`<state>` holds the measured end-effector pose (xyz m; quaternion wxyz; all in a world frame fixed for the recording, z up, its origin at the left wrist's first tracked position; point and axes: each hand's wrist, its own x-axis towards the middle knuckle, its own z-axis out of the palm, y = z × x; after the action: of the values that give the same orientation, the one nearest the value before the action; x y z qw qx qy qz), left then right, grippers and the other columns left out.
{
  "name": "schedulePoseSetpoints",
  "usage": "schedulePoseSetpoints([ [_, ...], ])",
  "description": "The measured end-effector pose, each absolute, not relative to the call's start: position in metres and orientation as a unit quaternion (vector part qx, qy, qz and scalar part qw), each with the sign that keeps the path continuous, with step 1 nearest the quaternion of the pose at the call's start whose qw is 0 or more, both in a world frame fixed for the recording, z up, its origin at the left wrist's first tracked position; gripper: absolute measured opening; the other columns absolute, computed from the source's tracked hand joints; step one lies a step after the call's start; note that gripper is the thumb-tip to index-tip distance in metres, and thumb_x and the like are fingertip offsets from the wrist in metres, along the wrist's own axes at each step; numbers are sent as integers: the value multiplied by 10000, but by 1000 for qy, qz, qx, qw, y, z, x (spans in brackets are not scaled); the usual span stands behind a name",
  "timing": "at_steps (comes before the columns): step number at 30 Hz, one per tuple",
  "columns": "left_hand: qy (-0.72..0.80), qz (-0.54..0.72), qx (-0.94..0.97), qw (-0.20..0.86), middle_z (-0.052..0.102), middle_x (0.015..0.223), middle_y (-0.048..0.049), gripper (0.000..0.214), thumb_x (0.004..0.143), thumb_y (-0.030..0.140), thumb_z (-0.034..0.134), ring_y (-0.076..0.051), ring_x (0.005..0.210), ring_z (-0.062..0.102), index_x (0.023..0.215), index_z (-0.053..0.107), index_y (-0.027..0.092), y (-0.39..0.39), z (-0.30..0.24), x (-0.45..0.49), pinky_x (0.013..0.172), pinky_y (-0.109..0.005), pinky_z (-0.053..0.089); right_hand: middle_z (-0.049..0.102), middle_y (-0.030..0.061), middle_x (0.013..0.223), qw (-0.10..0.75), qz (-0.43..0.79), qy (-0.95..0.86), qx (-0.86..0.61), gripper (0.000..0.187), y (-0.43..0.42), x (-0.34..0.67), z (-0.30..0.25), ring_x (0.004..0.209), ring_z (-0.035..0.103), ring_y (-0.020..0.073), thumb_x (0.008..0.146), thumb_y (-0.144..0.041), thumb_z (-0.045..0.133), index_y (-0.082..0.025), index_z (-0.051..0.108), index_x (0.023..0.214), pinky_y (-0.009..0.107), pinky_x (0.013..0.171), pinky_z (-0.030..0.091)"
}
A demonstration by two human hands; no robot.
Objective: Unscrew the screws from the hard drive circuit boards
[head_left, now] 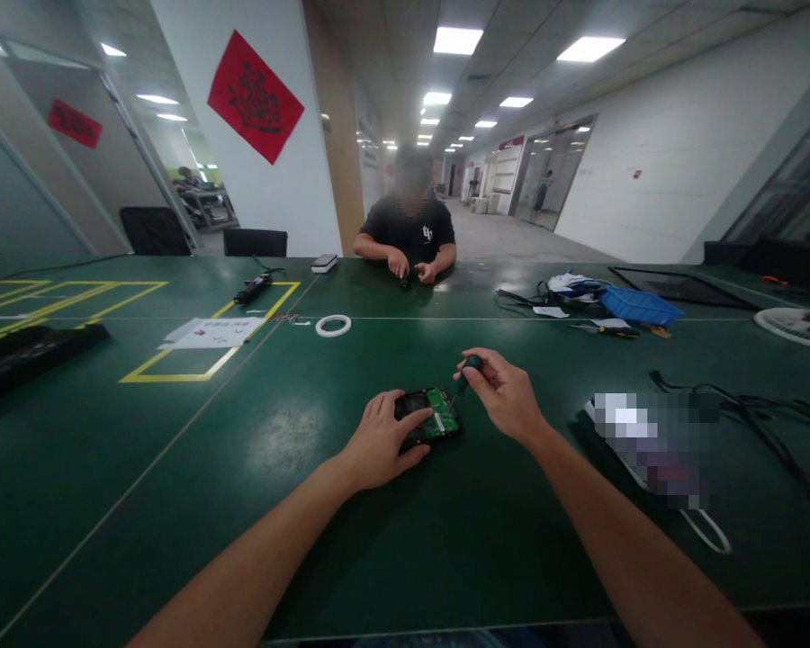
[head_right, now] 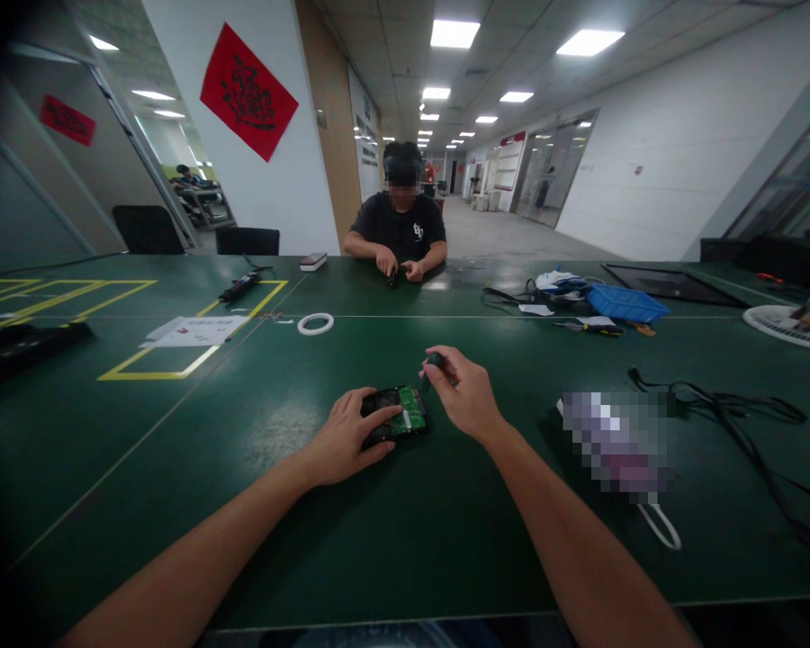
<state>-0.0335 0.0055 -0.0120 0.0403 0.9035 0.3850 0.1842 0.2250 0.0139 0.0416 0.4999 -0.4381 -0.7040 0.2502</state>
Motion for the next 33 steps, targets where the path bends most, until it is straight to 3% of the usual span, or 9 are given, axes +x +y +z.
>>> schedulePoseSetpoints([
  [12,384,190,903,32,353,1444,-143,611,896,455,693,-387,1348,371,1469,508,353,6,-14,-33,1100,-590,364,730,65,1090,487,200,-732,-433,310,15,226,41,960,745,220,986,-401,587,-257,607,1260,379,876,602],
  [19,389,185,902,36,348,1436,-149,596,905,448,681,-392,1346,374,1467,507,351,6,-11,-33,1098,-595,364,711,66,1080,484,32,-745,-458,352,14,219,38,867,708,213,940,-416,666,-266,623,1255,385,821,615],
  [24,387,188,902,34,373,1419,-148,586,899,453,687,-393,1342,376,1451,524,346,6,-11,-33,1091,-602,367,675,93,1240,466,-18,-773,-431,367,13,213,36,964,705,212,1008,-295,542,-261,545,1374,406,905,603],
  [30,389,187,901,34,357,1435,-149,601,889,459,697,-392,1337,383,1453,523,347,7,-12,-32,1085,-600,376,694,76,1052,510,-56,-725,-460,385,20,216,24,787,704,206,933,-394,681,-255,581,1277,398,750,645],
  [33,391,186,901,33,352,1444,-146,609,882,461,704,-389,1333,386,1453,524,350,7,-12,-32,1085,-602,374,679,102,1180,512,-46,-735,-442,392,22,216,21,913,723,222,962,-346,634,-254,546,1333,404,813,650],
])
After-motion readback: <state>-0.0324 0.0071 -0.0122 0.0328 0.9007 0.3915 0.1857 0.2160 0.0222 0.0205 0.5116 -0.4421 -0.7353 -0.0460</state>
